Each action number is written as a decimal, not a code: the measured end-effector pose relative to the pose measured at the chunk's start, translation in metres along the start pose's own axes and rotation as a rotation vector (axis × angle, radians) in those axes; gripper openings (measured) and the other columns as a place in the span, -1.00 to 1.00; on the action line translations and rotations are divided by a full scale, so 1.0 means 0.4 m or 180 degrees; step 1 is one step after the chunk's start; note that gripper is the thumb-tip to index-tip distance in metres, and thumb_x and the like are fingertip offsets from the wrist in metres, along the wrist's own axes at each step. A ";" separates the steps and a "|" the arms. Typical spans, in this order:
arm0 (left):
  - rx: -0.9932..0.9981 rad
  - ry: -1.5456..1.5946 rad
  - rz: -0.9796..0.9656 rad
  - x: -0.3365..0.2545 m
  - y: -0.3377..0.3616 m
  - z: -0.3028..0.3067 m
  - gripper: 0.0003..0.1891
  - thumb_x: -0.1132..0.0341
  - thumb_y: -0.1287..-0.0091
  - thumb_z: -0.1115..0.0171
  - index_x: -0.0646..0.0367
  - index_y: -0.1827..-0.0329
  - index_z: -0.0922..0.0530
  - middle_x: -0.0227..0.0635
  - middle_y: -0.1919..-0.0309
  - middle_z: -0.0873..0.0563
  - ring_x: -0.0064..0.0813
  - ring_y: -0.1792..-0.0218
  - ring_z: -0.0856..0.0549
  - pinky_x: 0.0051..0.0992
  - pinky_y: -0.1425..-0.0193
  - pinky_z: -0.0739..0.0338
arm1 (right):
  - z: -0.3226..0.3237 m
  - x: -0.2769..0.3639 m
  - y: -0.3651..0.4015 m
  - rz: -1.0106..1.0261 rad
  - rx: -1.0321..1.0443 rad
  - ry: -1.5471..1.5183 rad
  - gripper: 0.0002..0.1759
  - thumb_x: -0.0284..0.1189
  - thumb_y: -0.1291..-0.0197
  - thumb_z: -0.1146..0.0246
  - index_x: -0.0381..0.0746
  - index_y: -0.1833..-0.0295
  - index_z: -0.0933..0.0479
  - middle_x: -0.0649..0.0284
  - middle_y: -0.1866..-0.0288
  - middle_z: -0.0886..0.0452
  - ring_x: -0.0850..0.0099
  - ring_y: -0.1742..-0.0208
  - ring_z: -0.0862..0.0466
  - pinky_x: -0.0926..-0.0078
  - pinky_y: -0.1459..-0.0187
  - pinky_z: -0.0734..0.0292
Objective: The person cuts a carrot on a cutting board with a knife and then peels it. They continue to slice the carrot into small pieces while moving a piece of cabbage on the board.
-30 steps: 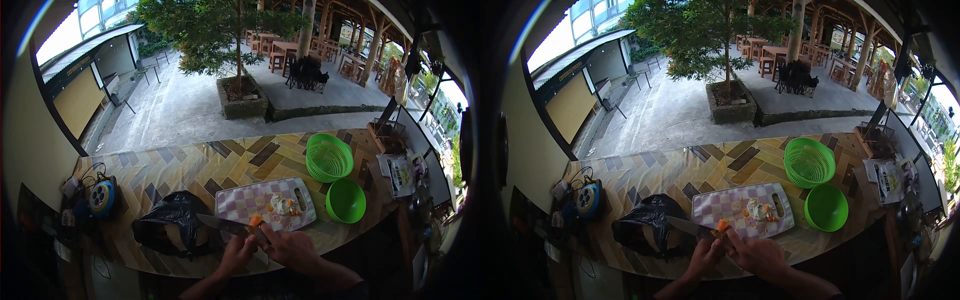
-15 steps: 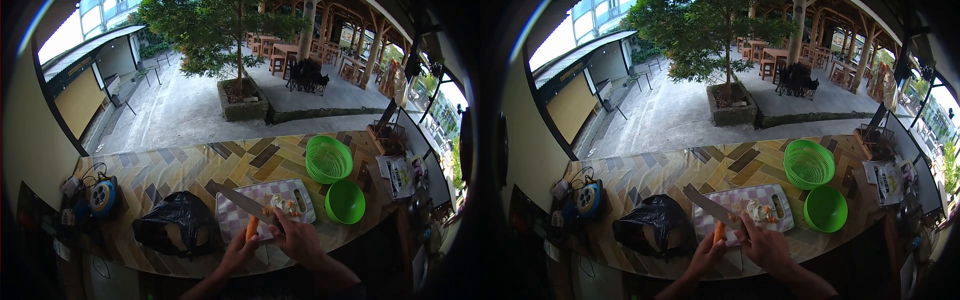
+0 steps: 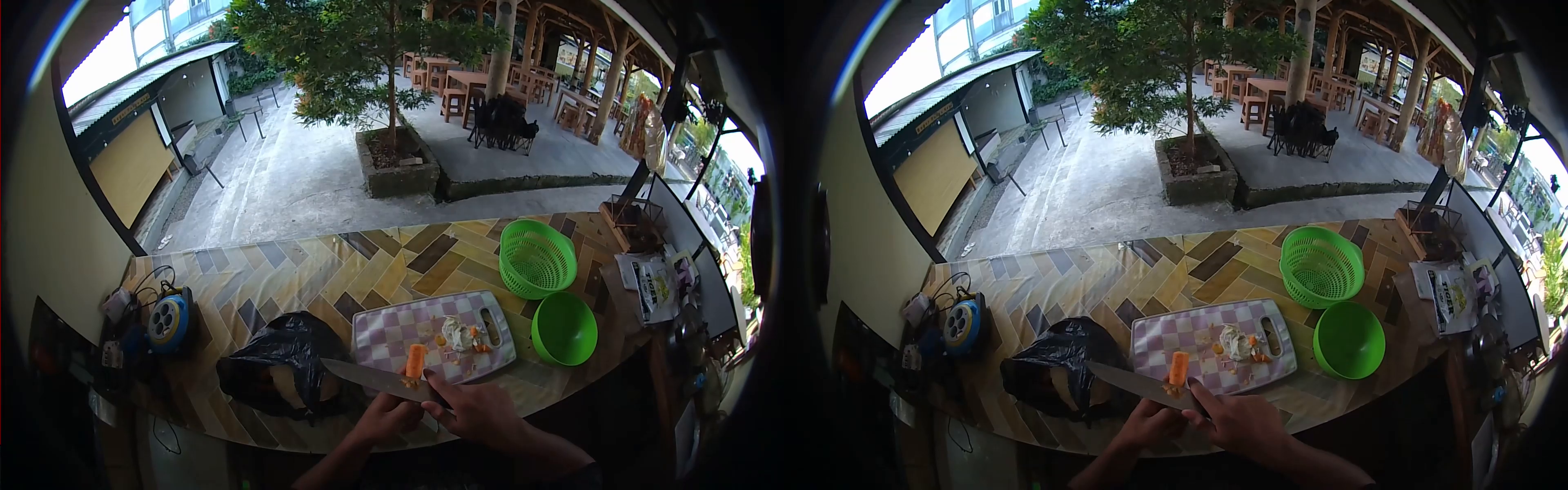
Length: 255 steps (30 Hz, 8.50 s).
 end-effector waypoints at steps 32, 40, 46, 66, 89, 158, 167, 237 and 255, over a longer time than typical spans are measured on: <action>-0.0664 -0.0200 -0.0178 -0.024 0.019 -0.001 -0.54 0.02 -0.55 -0.02 0.19 0.47 -0.46 -0.57 0.66 -0.40 -0.73 0.67 -0.35 -0.61 0.61 -0.20 | 0.028 0.041 -0.004 0.0159 -0.0601 0.0560 -0.46 -0.08 -0.35 -0.18 -0.19 -0.28 -0.43 0.25 0.58 -0.62 0.28 0.62 -0.66 0.31 0.61 -0.54; -0.0708 -0.0543 -0.0184 -0.028 0.016 0.017 -0.59 -0.04 -0.49 -0.11 0.19 0.23 -0.48 -0.57 0.58 -0.43 -0.76 0.62 -0.36 -0.64 0.58 -0.26 | 0.034 0.029 -0.014 0.0286 -0.0762 0.0459 -0.39 -0.02 -0.38 -0.13 -0.22 -0.35 -0.37 0.20 0.54 -0.64 0.25 0.63 -0.66 0.28 0.63 -0.56; 0.0002 0.1199 0.0049 -0.014 0.011 -0.009 -0.65 0.26 -0.48 0.04 0.21 -0.25 -0.32 -0.38 0.39 -0.46 -0.59 0.54 -0.42 -0.57 0.50 -0.35 | 0.049 -0.057 -0.027 -0.0309 -0.0835 -0.0398 -0.43 -0.07 -0.41 -0.10 -0.19 -0.37 -0.36 0.01 0.42 -0.68 0.01 0.46 -0.70 0.10 0.44 -0.58; 0.0368 0.0445 -0.0045 0.012 0.011 -0.018 -0.27 0.35 -0.51 0.03 0.07 -0.63 0.20 -0.50 0.36 -0.42 -0.72 0.51 -0.37 -0.65 0.42 -0.30 | 0.008 0.003 0.018 0.0128 -0.0124 -0.0214 -0.43 0.01 -0.43 -0.03 -0.19 -0.30 -0.38 0.12 0.43 -0.68 0.12 0.44 -0.72 0.15 0.47 -0.57; -0.0423 -0.0624 -0.0409 -0.014 0.007 -0.026 -0.55 0.01 -0.56 0.05 0.26 0.20 -0.55 -0.55 0.62 -0.46 -0.75 0.63 -0.37 -0.62 0.55 -0.26 | 0.021 0.005 0.019 0.0338 -0.0661 0.0587 -0.48 -0.08 -0.34 -0.21 -0.22 -0.23 -0.46 0.29 0.61 -0.61 0.33 0.67 -0.64 0.32 0.67 -0.50; -0.1351 -0.1689 -0.0950 -0.037 0.031 0.009 -0.60 0.05 -0.55 -0.01 0.27 0.16 -0.53 -0.49 0.51 -0.62 -0.77 0.49 -0.51 -0.63 0.43 -0.41 | 0.025 0.027 0.001 0.0183 -0.0734 0.0523 -0.42 -0.02 -0.37 -0.14 -0.21 -0.30 -0.42 0.21 0.65 -0.58 0.26 0.66 -0.65 0.28 0.62 -0.54; -0.1227 -0.0908 -0.0855 -0.060 0.022 -0.011 -0.74 0.19 -0.56 0.01 0.19 0.18 -0.50 -0.59 0.47 -0.50 -0.82 0.49 -0.43 -0.70 0.45 -0.32 | 0.035 0.006 -0.017 0.0148 -0.0928 0.0495 -0.39 0.02 -0.42 -0.06 -0.20 -0.35 -0.40 0.24 0.60 -0.62 0.26 0.65 -0.66 0.29 0.64 -0.55; -0.0744 0.0397 -0.0674 -0.010 -0.004 0.003 -0.59 0.42 -0.44 -0.10 0.24 -0.31 -0.28 -0.29 0.22 -0.60 -0.62 0.41 -0.60 -0.60 0.42 -0.49 | 0.004 -0.014 -0.004 -0.0049 -0.0405 -0.0064 -0.37 0.03 -0.39 -0.09 -0.10 -0.42 -0.35 0.15 0.50 -0.65 0.15 0.49 -0.70 0.21 0.47 -0.56; -0.1093 -0.0616 -0.0769 -0.006 0.015 0.007 -0.72 0.14 -0.59 0.10 0.17 0.17 -0.39 -0.45 0.46 -0.54 -0.74 0.50 -0.47 -0.64 0.47 -0.37 | 0.030 0.027 -0.018 0.0262 -0.0706 0.0366 -0.39 -0.05 -0.35 -0.18 -0.16 -0.38 -0.37 0.25 0.59 -0.60 0.27 0.60 -0.66 0.28 0.56 -0.54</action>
Point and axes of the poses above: each hand's wrist, its own y-axis away from the middle knuckle, its own z-axis out of the back of the hand, x = y × z, the point moved 7 cm from there along -y, towards the middle knuckle
